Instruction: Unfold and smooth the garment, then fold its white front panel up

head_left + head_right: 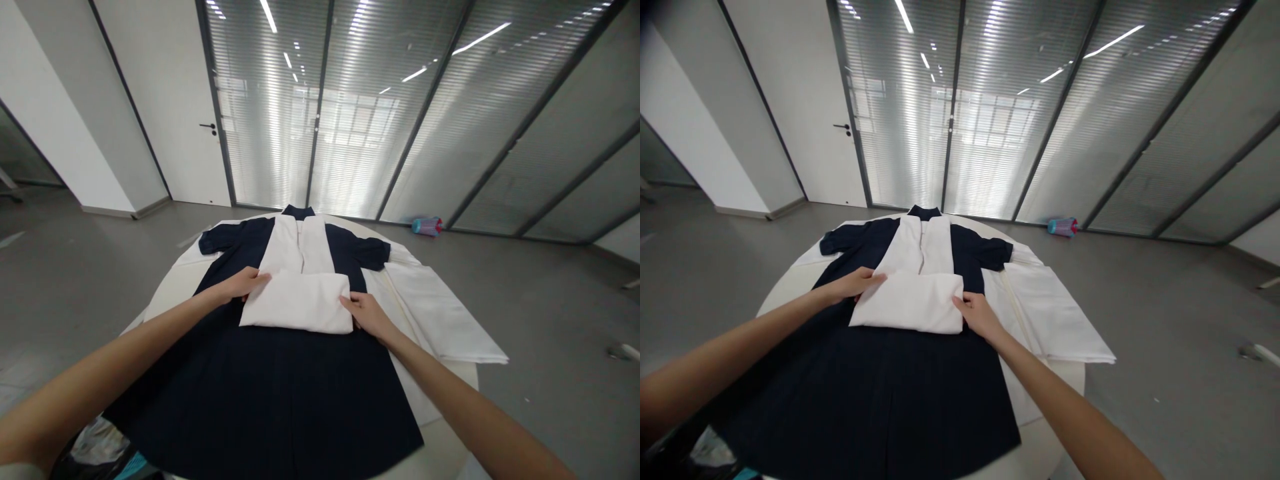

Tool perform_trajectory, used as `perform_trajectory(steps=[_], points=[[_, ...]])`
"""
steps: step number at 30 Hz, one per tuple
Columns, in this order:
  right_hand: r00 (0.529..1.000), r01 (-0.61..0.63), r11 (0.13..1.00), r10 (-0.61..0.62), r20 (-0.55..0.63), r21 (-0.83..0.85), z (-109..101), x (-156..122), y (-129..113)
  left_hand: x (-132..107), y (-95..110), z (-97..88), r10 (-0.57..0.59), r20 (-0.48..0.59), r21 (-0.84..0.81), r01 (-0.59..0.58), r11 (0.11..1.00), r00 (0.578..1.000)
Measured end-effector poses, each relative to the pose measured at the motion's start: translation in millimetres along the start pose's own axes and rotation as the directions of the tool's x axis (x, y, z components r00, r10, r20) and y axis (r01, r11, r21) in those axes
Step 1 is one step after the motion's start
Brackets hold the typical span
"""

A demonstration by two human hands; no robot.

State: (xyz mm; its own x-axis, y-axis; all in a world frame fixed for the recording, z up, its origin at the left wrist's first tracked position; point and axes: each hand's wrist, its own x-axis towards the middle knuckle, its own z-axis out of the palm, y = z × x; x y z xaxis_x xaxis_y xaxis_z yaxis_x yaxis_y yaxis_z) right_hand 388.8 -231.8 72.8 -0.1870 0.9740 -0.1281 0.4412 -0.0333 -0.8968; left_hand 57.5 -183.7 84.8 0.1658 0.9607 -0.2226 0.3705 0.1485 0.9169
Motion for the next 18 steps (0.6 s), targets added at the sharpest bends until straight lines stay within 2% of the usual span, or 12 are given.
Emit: perform_trajectory(steps=[4, 7, 10, 15, 18], points=[[0.999, 0.024, 0.996, -0.020, 0.049, -0.081, -9, -22, -5, -34, -5, -14.2, -0.018, 0.040, 0.055, 0.015, 0.998, 0.999], [0.990, 0.092, 0.984, -0.074, 0.119, -0.151, -13, -36, -3, -65, -13, -24.9, -0.083, 0.144, 0.071, 0.073, 0.995, 0.986], [0.985, 0.150, 0.975, -0.133, 0.109, -0.163, -10, -42, 0, -85, -23, -25.8, -0.086, 0.236, 0.049, 0.077, 0.996, 0.968], [0.986, 0.163, 0.986, -0.163, 0.020, -0.042, 2, -37, -2, -86, -30, -10.4, -0.027, 0.144, -0.118, 0.044, 0.992, 0.989], [0.986, 0.169, 0.985, -0.169, -0.008, -0.019, 6, -32, 0, -80, -26, -4.4, -0.060, 0.157, -0.219, 0.094, 0.971, 0.986]])
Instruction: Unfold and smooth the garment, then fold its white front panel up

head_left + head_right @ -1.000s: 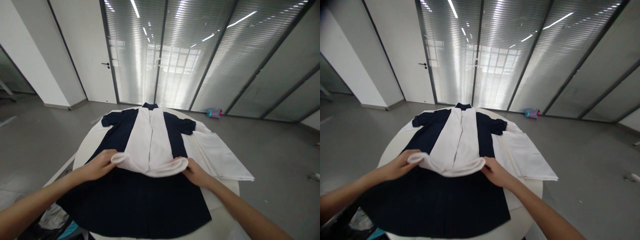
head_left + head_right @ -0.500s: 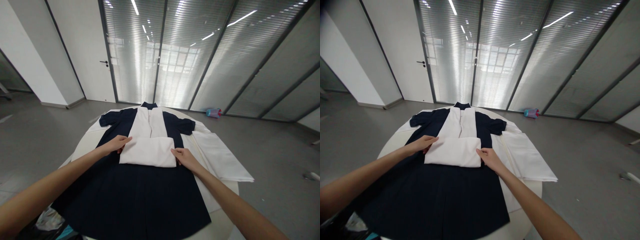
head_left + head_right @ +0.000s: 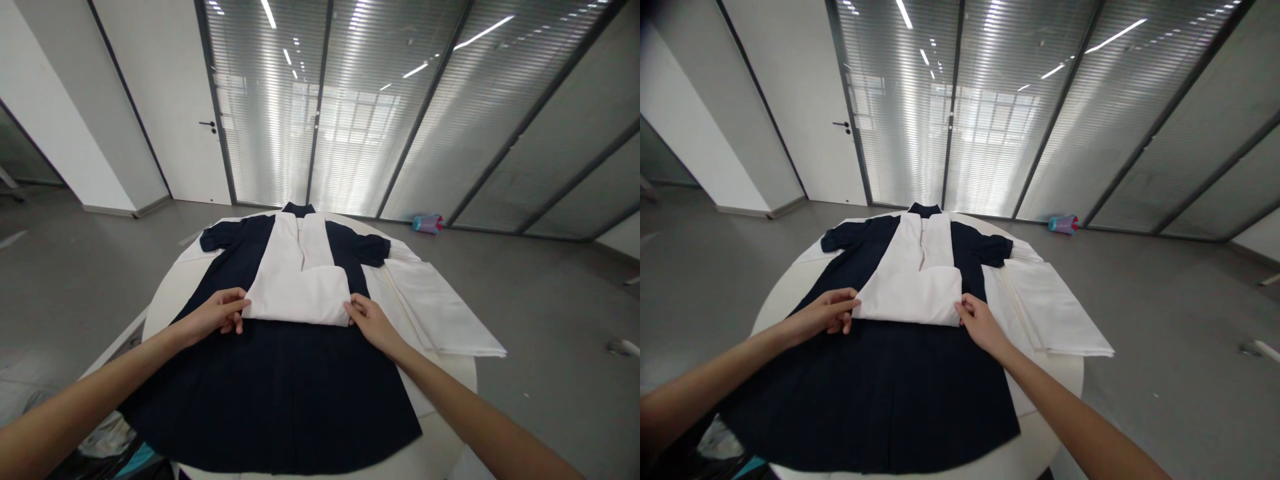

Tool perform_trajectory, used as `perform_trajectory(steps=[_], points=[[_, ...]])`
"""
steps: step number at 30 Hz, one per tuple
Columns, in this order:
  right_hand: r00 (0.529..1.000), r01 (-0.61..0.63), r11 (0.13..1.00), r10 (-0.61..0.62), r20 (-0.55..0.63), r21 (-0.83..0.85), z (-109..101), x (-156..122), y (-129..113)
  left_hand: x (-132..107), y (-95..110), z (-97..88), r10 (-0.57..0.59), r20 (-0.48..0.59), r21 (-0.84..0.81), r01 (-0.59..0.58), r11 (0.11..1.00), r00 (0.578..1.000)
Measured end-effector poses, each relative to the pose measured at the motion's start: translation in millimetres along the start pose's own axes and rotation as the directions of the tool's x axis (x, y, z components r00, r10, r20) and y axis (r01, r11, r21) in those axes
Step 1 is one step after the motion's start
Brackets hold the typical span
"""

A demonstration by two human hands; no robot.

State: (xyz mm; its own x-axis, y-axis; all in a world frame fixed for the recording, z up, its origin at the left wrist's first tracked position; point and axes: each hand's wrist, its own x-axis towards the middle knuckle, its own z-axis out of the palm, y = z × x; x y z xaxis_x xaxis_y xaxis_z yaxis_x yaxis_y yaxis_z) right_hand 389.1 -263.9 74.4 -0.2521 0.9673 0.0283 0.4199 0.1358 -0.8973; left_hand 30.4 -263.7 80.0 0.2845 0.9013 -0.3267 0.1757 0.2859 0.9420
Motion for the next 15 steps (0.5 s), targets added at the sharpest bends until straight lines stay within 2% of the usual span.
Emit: perform_trajectory(steps=[4, 9, 15], points=[[0.999, -0.044, 0.997, 0.043, -0.027, -0.062, 3, 7, 8, 8, 5, 0.1, -0.038, 0.043, 0.083, 0.034, 0.996, 0.998], [0.980, -0.193, 0.977, 0.187, -0.073, -0.088, 3, 15, 12, 15, 3, -1.7, 0.006, -0.046, 0.186, 0.003, 0.983, 0.999], [0.972, -0.223, 0.956, 0.202, -0.124, -0.192, 3, 20, 11, 14, 2, 0.9, 0.024, -0.084, 0.195, -0.007, 0.981, 0.996]])
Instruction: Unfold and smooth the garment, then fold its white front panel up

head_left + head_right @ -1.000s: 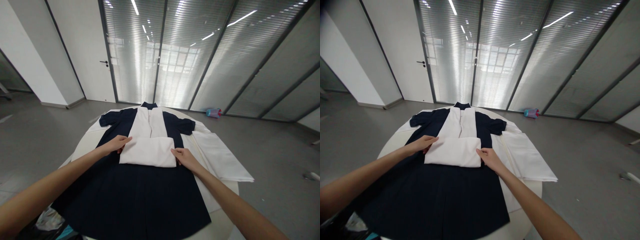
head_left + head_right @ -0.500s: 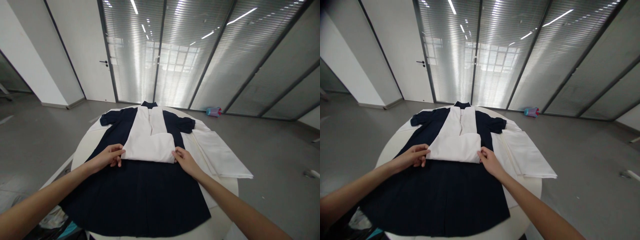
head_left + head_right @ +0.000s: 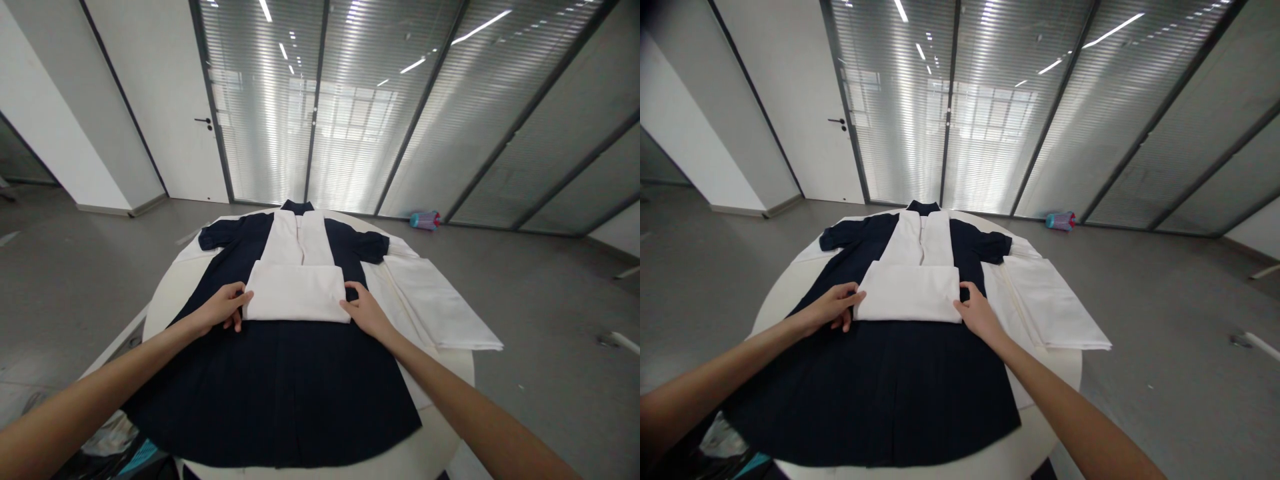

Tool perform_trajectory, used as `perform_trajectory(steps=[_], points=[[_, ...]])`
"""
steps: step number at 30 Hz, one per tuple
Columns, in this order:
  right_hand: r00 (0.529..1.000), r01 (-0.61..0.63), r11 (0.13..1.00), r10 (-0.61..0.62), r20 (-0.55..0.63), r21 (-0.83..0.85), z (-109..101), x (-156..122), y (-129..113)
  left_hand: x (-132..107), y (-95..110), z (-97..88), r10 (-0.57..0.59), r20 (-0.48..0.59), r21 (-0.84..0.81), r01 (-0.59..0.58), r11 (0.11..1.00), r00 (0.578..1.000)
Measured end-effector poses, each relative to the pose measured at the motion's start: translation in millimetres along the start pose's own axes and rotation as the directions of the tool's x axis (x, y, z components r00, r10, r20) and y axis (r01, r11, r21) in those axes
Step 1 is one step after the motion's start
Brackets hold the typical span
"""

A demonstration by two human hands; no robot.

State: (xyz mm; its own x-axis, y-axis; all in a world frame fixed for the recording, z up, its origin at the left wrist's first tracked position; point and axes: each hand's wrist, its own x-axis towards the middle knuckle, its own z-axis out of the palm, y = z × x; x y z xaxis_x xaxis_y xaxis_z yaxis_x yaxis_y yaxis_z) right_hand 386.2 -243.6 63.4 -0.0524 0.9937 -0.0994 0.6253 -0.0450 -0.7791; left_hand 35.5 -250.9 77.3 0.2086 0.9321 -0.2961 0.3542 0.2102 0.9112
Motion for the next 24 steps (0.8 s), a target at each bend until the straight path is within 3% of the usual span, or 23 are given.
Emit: perform_trajectory(steps=[8, 11, 13, 15, 17, 19, 22, 24], points=[[1.000, 0.013, 1.000, -0.013, 0.001, 0.006, -3, 6, 4, 6, -1, 2.4, 0.025, -0.064, 0.086, -0.020, 0.996, 0.998], [0.988, 0.110, 0.987, -0.121, -0.091, -0.115, -4, 4, 6, 7, -4, -5.7, -0.013, -0.050, 0.061, 0.016, 0.998, 0.999], [0.933, 0.239, 0.944, -0.288, -0.213, -0.228, -3, 0, 4, 4, -6, -13.6, -0.003, -0.060, 0.101, 0.009, 0.995, 0.998], [0.848, 0.363, 0.860, -0.464, -0.255, -0.360, 2, -4, -2, -3, -3, -17.4, 0.141, -0.157, 0.258, -0.097, 0.961, 0.977], [0.797, 0.455, 0.752, -0.583, -0.160, -0.477, 9, -6, -12, -10, 4, -11.5, 0.403, -0.216, 0.503, -0.253, 0.827, 0.889], [0.787, 0.511, 0.657, -0.617, -0.005, -0.555, 17, -5, -25, -13, 17, 5.4, 0.608, -0.127, 0.690, -0.371, 0.622, 0.784], [0.802, 0.547, 0.586, -0.571, 0.174, -0.598, 29, 2, -41, -3, 34, 38.8, 0.701, 0.130, 0.764, -0.522, 0.380, 0.701], [0.810, 0.562, 0.577, -0.529, 0.254, -0.593, 36, 9, -47, 13, 37, 53.4, 0.686, 0.259, 0.773, -0.571, 0.275, 0.680]])
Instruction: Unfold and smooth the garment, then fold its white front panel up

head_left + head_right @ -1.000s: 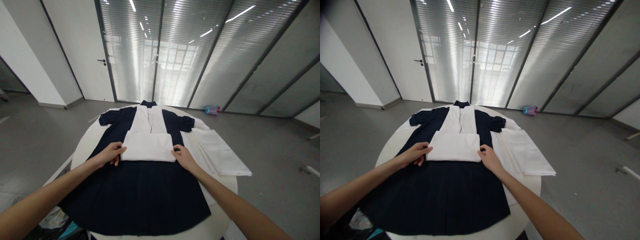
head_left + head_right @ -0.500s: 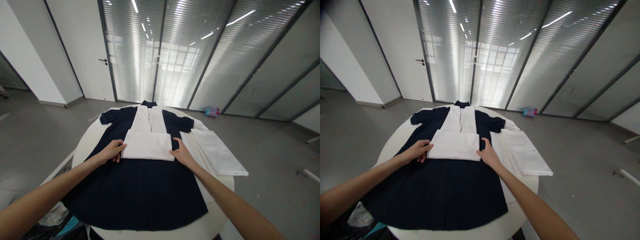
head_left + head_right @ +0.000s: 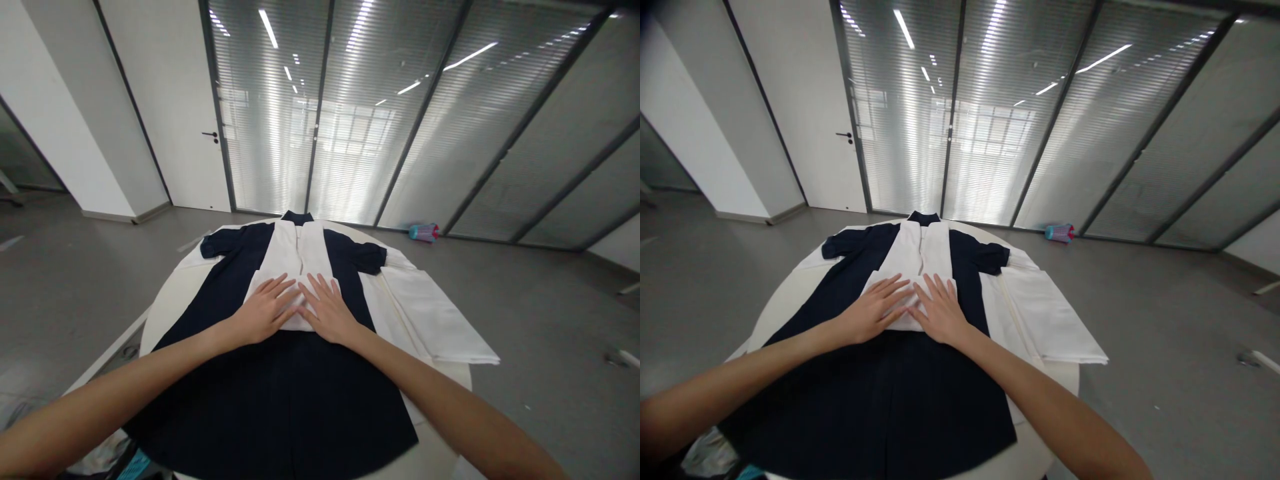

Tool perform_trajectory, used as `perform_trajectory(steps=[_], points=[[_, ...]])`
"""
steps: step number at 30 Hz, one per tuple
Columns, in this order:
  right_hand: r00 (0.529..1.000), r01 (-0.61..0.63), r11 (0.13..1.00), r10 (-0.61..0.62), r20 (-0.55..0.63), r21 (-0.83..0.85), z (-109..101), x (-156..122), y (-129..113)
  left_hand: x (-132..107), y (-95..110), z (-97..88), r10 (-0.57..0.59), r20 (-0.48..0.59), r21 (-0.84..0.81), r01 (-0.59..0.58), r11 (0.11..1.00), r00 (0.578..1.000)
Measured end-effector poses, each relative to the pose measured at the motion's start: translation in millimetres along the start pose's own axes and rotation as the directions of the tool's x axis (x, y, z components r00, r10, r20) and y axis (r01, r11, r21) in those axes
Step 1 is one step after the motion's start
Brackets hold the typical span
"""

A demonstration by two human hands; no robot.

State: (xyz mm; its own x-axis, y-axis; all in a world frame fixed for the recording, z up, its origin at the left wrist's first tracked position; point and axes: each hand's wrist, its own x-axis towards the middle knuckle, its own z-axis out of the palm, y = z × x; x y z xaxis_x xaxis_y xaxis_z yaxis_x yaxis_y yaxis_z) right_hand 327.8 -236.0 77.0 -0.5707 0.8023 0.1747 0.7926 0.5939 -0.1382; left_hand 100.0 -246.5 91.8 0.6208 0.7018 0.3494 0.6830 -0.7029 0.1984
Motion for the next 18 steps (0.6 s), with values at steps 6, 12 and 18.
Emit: perform_trajectory(steps=[6, 12, 18], points=[[0.990, 0.014, 0.997, -0.025, 0.139, 0.075, 9, 4, 22, 8, -45, 30.4, -0.136, 0.189, 0.088, 0.121, 0.989, 0.973], [0.972, -0.161, 0.987, 0.155, 0.178, 0.024, 14, -7, 61, -1, -63, 32.2, -0.198, 0.253, 0.098, 0.179, 0.979, 0.947], [0.968, -0.170, 0.985, 0.161, 0.193, 0.027, 13, -8, 59, -1, -58, 33.0, -0.240, 0.253, 0.090, 0.224, 0.970, 0.937]])
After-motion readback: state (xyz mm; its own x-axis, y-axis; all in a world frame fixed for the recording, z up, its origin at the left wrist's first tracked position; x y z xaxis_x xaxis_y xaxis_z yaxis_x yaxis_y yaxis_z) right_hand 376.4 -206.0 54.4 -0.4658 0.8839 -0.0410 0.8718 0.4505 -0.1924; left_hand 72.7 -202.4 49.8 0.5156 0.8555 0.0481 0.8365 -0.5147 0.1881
